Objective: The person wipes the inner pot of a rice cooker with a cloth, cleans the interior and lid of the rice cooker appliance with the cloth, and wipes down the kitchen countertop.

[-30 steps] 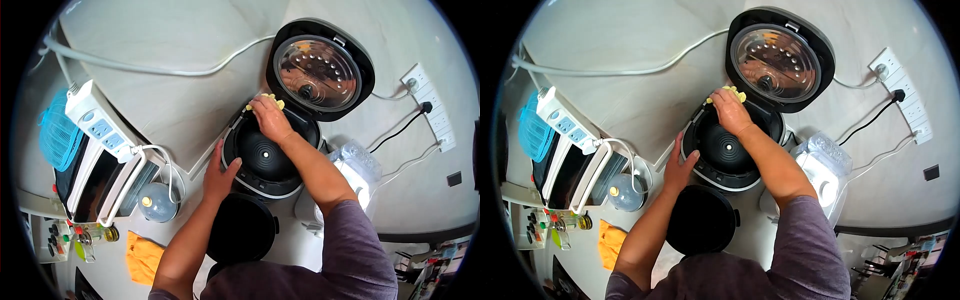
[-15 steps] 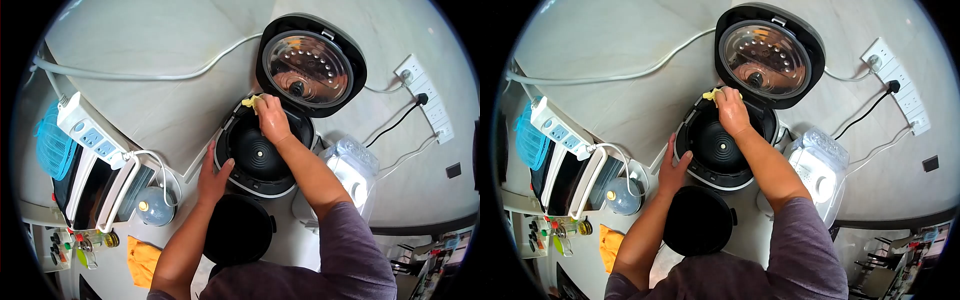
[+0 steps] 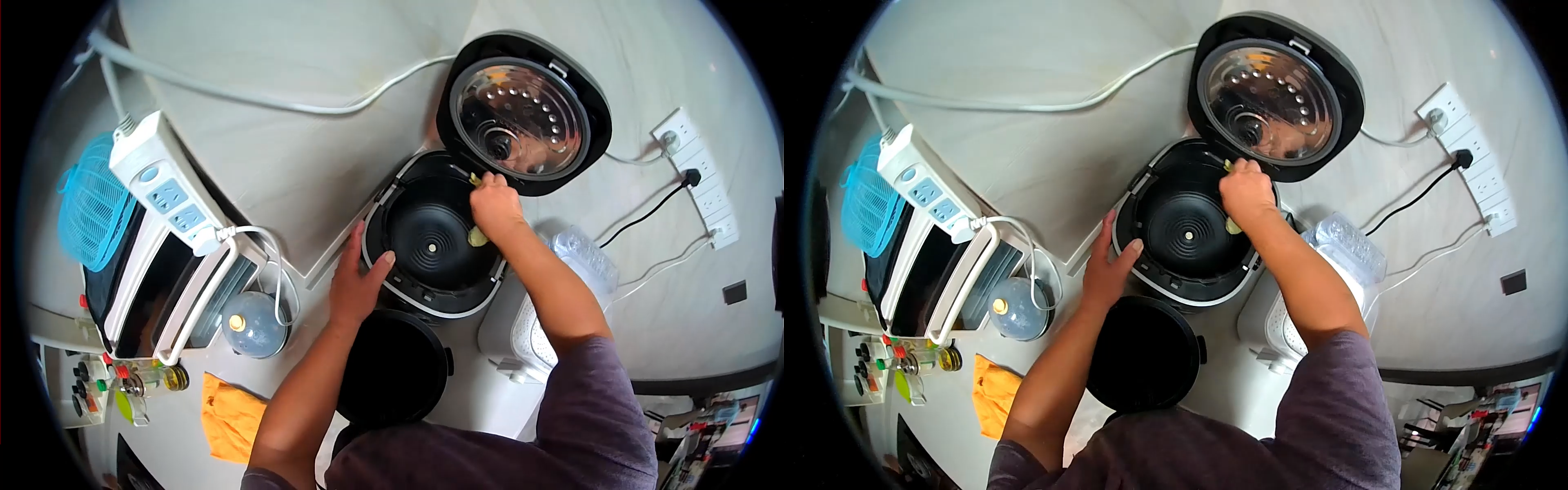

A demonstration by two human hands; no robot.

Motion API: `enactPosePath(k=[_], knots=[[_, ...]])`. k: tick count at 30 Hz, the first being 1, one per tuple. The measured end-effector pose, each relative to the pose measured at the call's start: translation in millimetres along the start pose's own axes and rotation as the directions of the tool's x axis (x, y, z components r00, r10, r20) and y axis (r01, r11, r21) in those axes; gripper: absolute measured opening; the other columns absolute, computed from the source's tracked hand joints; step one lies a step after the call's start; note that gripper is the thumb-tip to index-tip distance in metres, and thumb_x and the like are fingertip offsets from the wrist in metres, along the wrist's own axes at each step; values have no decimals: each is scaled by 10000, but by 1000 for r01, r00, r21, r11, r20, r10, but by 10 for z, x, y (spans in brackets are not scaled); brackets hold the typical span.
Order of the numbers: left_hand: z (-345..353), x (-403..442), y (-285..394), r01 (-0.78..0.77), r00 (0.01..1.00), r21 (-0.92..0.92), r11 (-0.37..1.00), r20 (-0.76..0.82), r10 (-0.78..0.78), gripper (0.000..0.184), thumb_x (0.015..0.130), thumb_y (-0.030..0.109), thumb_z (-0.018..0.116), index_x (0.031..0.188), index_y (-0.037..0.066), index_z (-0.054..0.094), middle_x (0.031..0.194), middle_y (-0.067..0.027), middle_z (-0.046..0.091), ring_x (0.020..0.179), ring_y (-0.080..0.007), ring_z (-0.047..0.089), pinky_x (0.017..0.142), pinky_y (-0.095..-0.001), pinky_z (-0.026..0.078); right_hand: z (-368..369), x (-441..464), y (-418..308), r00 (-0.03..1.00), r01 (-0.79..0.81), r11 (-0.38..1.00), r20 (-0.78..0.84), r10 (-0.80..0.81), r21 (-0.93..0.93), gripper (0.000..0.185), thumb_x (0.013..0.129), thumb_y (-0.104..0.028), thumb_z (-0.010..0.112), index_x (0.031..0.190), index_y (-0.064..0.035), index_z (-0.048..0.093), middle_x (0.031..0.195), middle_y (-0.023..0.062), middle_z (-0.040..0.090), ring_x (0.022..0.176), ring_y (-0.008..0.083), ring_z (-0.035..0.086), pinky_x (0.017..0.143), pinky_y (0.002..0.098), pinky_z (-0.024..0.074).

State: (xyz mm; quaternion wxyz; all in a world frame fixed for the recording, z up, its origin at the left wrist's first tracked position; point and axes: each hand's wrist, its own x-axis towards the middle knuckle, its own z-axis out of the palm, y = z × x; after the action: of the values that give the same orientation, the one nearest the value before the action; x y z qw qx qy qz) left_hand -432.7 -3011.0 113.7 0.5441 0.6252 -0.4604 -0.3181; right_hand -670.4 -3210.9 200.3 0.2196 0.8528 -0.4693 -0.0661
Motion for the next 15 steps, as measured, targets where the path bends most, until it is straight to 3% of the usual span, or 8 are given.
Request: enactPosePath(k=[4,7,8,9,10,12,14,15], knots=[[20,15,-69,-31,999,-6,999,-28,31,856,959,442,792,1694,198,428,1672,-177,517,1542,-344,493,1250,-439,394,-203,-104,160,993,-28,1000,114,27,6,235,939,-150,674,1055,-41,846,1152,208,765,1083,384,758,889,453,644],[21,-2,-40,-50,997,15,999,-50,51,842,960,428,788,1682,168,439,1649,-193,540,1523,-360,514,1242,-439,404,-556,-114,73,948,-57,997,309,68,-46,255,994,-173,642,1070,-60,857,1151,200,803,1089,387,787,899,437,645],[19,-2,-42,-56,997,35,998,-56,58,842,961,428,787,1679,161,440,1644,-198,544,1519,-365,518,1241,-438,405,-561,-107,-37,976,-87,993,191,101,-78,221,984,-165,647,1090,-77,820,1129,154,780,1056,356,776,859,435,649],[-18,-7,30,-29,999,-1,1000,-13,29,845,980,352,790,1690,104,405,1669,-218,506,1566,-331,463,1277,-399,343,-538,-42,-151,996,-75,997,-54,74,-32,192,972,-158,649,1095,-87,779,1106,134,747,1043,336,753,853,430,643],[-31,-3,29,-22,999,18,1000,-28,22,843,974,374,790,1684,115,418,1662,-213,518,1549,-344,482,1266,-412,363,-489,10,-274,954,-59,998,-292,61,14,172,960,-150,652,1099,-96,738,1083,115,715,1031,316,730,848,424,636],[-9,-11,22,-10,1000,57,998,-29,12,839,962,417,789,1672,135,443,1647,-203,541,1516,-369,522,1244,-438,403,-382,289,-458,848,192,969,-523,-86,153,179,928,-136,657,1105,-106,659,1083,102,642,1051,297,660,889,457,598],[-6,-9,36,-35,999,4,999,-28,35,833,965,396,796,1676,141,444,1654,-191,539,1528,-345,514,1251,-428,394,-291,373,-645,882,325,936,-401,-248,136,263,921,-109,635,1180,-81,677,1150,111,632,1127,326,617,952,438,536],[8,-11,1,-28,999,3,1000,-24,28,834,967,397,796,1678,141,442,1657,-192,536,1536,-342,506,1255,-427,389,-140,394,-707,851,300,942,-489,-192,153,243,922,-111,637,1161,-87,672,1164,108,627,1126,320,612,946,440,530]])
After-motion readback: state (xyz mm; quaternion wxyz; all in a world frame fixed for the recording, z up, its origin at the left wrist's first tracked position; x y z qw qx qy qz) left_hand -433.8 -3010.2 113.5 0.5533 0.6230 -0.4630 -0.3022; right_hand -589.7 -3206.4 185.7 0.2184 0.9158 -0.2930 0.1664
